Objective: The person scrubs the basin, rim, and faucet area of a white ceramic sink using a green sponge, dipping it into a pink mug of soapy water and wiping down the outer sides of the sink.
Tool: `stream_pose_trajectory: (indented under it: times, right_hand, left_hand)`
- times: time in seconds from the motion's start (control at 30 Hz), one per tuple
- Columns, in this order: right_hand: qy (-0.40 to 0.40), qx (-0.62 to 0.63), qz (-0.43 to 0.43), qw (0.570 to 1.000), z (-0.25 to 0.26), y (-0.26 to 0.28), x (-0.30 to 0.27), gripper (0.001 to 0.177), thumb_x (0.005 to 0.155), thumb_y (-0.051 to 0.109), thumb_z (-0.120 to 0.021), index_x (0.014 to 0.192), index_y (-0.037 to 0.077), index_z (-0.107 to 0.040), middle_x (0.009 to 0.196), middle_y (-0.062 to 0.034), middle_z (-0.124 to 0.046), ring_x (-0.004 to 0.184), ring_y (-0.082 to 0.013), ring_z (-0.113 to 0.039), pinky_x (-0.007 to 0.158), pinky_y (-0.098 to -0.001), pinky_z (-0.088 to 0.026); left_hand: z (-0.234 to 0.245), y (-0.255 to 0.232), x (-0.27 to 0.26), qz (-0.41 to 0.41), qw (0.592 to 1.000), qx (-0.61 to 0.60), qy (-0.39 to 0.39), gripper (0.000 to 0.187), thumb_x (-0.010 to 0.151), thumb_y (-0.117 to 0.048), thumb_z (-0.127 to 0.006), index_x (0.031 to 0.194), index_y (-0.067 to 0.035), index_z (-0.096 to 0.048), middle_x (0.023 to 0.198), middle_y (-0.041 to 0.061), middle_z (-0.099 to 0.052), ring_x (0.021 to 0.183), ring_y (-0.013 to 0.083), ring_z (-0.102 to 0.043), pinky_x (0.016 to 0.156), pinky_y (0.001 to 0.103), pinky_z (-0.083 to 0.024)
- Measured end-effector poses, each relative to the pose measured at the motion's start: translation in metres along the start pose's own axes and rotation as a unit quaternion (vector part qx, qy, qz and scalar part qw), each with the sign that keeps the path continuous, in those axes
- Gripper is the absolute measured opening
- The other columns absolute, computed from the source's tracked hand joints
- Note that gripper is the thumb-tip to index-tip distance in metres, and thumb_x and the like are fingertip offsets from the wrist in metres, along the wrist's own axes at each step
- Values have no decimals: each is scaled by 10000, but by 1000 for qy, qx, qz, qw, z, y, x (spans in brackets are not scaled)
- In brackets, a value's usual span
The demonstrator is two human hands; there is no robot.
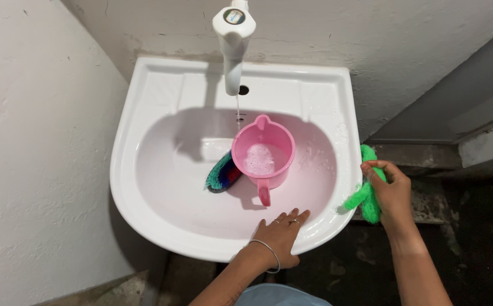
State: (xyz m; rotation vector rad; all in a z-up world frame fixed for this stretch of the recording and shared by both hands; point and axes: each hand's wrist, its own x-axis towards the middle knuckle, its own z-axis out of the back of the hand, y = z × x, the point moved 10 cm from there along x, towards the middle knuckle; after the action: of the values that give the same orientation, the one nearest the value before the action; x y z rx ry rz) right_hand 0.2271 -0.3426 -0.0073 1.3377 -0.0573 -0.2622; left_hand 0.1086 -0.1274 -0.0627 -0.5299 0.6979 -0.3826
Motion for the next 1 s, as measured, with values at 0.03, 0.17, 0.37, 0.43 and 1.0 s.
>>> stream_pose_trajectory:
  times: [0.03,0.17,0.37,0.43,1.0]
  right_hand:
    - [1,12,0,1000,-1,1,2,115,970,107,-689,1045,26,-718,993,-73,-708,870,-136,-657,736,-294,-548]
    - [2,6,32,999,-6,11,14,194,972,108,-721,1124,-14,-706,1074,-120,-695,896,-138,-648,752,-291,-545]
    - [-90,-214,272,934,-14,58,-12,519,1061,161,-684,1502,7,-456,1414,-196,-538,1240,-300,-590,962,-427,-539]
    - [-57,-267,239,932,-28,49,-11,446,1069,174,-646,1458,17,-493,1304,-208,-491,1113,-311,-592,886,-452,-543]
    - [-36,-292,209,933,-17,64,-7,206,915,97,-741,1103,19,-715,1028,-150,-718,927,-261,-722,771,-402,-563]
  left_hand:
    - [0,0,-1,0,1000,-1,-3,1131,737,-221,-779,1642,-261,-103,1706,96,-166,1528,339,-254,1172,658,-303]
    - [0,1,0,-2,1000,0,-7,1131,738,-224,-779,1643,-265,-103,1708,93,-165,1530,332,-251,1172,663,-297]
    - [-1,1,0,2,1000,0,-8,1133,732,-223,-783,1643,-263,-110,1704,94,-174,1528,331,-257,1176,662,-295]
    - [-2,1,0,1,1000,-2,-9,1133,731,-225,-785,1641,-261,-111,1702,94,-176,1527,331,-257,1174,663,-295]
    - [1,-2,0,5,1000,2,-2,1112,758,-211,-781,1642,-248,-107,1706,98,-160,1532,332,-240,1174,663,-291]
